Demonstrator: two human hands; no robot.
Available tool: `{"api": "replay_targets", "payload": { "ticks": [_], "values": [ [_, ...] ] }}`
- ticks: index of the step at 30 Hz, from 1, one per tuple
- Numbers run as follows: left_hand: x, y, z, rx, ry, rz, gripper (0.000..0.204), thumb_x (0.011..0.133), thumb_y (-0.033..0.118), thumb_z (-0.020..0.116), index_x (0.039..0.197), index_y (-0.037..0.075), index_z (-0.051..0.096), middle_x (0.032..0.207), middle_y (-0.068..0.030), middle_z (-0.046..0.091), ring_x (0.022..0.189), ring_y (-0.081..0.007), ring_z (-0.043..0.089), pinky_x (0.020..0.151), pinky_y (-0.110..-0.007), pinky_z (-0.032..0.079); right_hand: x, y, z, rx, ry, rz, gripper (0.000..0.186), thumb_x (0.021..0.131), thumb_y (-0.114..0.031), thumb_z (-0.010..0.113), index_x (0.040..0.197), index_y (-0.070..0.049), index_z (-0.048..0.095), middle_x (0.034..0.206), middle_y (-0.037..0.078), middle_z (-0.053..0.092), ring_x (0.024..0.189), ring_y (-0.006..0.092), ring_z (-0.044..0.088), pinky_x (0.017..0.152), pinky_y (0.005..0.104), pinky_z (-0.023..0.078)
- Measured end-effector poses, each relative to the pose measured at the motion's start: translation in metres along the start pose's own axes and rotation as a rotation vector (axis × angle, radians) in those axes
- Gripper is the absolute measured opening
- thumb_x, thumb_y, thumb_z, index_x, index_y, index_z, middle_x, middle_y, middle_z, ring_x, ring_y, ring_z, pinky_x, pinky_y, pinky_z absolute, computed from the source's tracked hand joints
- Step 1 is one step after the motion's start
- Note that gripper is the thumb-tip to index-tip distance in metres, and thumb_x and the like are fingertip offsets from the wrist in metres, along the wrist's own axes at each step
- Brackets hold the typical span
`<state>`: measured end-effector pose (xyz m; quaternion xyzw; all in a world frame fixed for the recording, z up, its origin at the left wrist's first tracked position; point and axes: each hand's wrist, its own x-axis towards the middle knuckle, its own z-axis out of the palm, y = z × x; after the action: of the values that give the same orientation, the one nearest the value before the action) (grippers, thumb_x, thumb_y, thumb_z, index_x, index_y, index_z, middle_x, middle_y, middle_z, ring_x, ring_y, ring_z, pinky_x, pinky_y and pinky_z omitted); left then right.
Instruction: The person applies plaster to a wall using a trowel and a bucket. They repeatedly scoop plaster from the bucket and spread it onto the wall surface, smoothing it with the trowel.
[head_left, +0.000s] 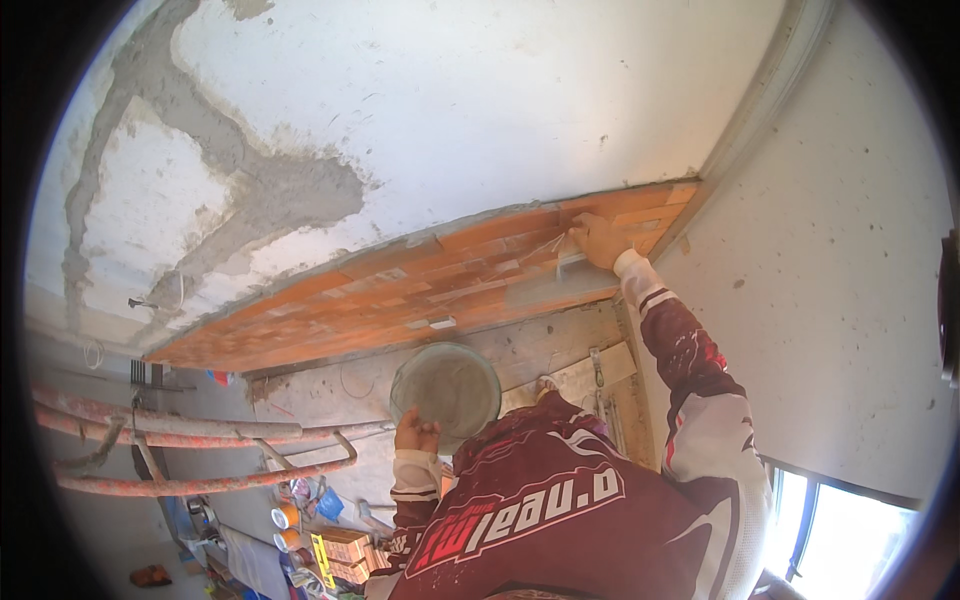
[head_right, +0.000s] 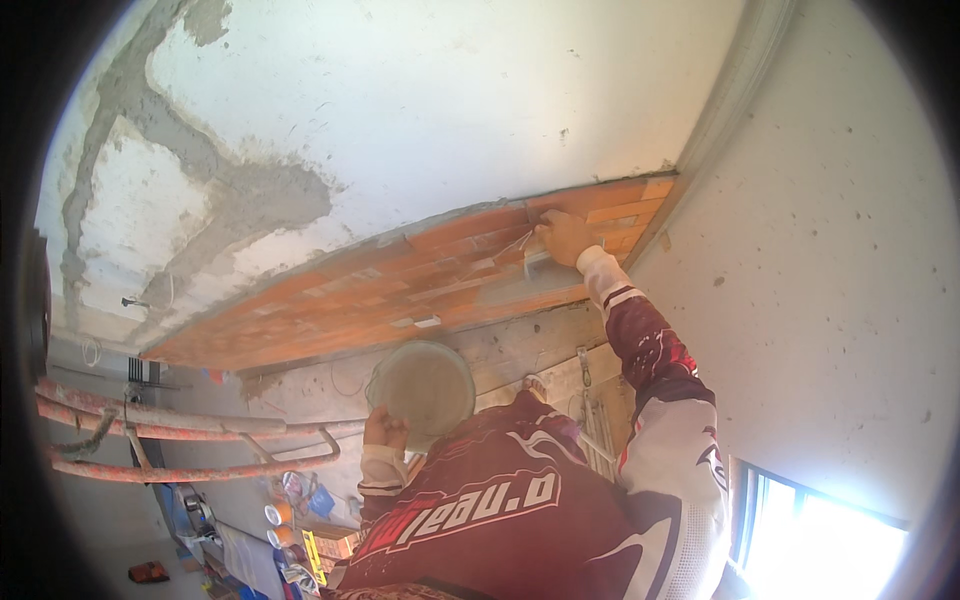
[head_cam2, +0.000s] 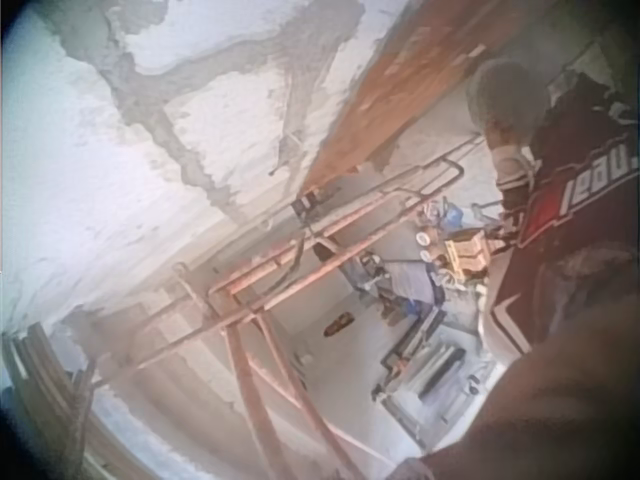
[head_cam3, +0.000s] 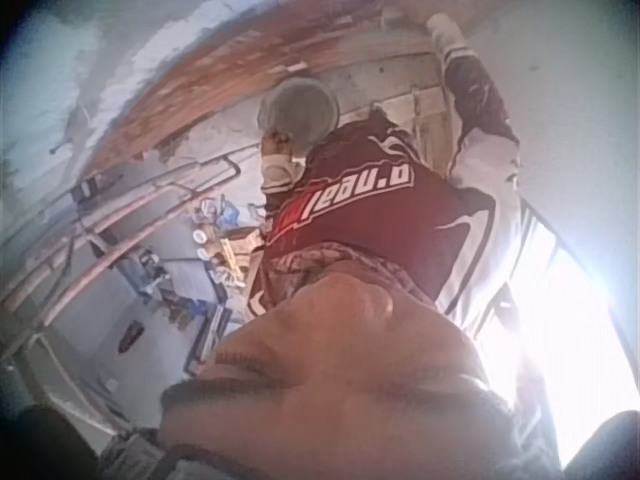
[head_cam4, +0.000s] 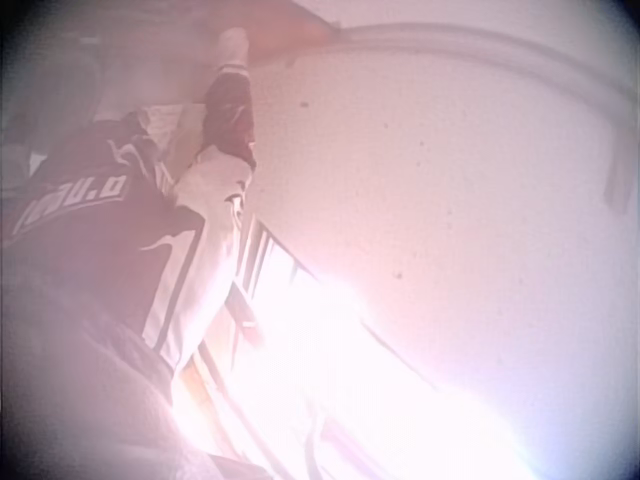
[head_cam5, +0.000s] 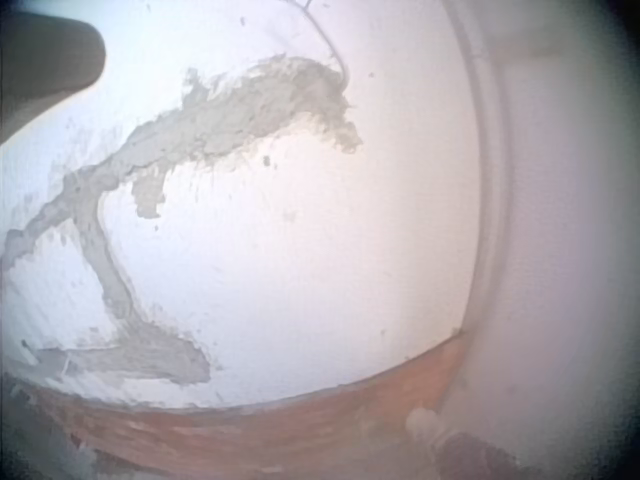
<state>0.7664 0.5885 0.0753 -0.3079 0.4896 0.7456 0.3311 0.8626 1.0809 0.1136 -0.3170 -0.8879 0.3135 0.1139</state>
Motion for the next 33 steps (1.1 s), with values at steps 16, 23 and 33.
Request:
{"api": "replay_targets", "payload": {
  "ticks": [16,23,33],
  "values": [
    [0.001,-0.002,-0.017,-0.07,0.052,0.017,0.016,0.082,0.019,0.062,0.081,0.015,0.047,0.058,0.0002,0.039,0.052,-0.0145,0.043,0.062,-0.036,0.044,0.001,-0.041,-0.025,0.107,0.03,-0.027,0.03,0.088,-0.031,0.046,0.099,-0.008,0.062,0.098,0.019,0.062,0.093,0.0397,0.056,0.081,0.0456,0.044],
    [0.001,-0.001,-0.016,-0.076,0.063,-0.013,0.009,0.082,0.018,0.057,0.085,0.014,0.05,0.067,0.0,0.049,0.052,-0.0149,0.045,0.058,-0.036,0.045,-0.045,-0.048,-0.03,0.064,0.169,-0.052,0.028,0.089,-0.027,0.047,0.096,-0.004,0.062,0.094,0.019,0.063,0.089,0.0383,0.057,0.076,0.0425,0.045],
    [0.008,-0.002,-0.008,-0.013,-0.018,0.012,0.009,0.085,0.018,0.057,0.088,0.014,0.05,0.069,0.0011,0.044,0.057,-0.0141,0.043,0.064,-0.036,0.043,-0.114,0.023,0.004,-0.248,-0.149,0.462,0.049,0.083,-0.046,0.054,0.095,0.0,0.063,0.097,0.024,0.063,0.094,0.0382,0.059,0.082,0.0445,0.045]
  ]
}}
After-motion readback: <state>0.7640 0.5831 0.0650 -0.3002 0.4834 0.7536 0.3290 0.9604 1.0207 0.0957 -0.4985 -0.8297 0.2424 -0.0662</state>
